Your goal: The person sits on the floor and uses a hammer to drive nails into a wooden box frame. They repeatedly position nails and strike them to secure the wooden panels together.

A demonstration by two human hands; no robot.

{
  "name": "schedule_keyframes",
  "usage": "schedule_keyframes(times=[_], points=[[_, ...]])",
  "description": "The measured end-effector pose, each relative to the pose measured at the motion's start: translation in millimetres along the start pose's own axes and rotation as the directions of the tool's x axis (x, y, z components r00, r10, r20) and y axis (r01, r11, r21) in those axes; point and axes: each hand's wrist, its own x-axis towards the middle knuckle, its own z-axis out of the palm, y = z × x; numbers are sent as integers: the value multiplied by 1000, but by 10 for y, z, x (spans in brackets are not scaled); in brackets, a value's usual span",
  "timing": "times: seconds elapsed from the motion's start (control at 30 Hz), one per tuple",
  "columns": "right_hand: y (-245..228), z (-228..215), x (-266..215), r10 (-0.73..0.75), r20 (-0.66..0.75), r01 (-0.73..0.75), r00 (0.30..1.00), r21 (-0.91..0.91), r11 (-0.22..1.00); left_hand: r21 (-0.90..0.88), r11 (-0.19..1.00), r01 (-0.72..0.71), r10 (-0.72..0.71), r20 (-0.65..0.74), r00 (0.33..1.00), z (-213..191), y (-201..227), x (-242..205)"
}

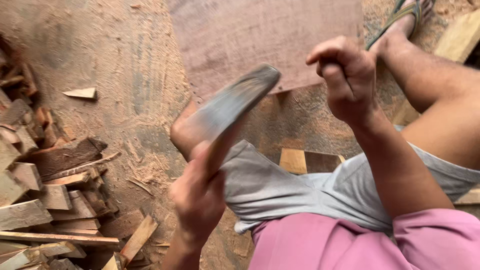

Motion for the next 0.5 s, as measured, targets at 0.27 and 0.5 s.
schedule_keyframes(times=[0.27, 0.5], points=[[3, 10, 9, 123, -46, -115, 991, 148, 982, 295, 955, 28, -88, 193, 977, 254, -131, 64], [72, 12, -42, 108, -46, -99, 993, 165, 981, -307, 952, 16, -52, -111, 992, 43, 81, 5]])
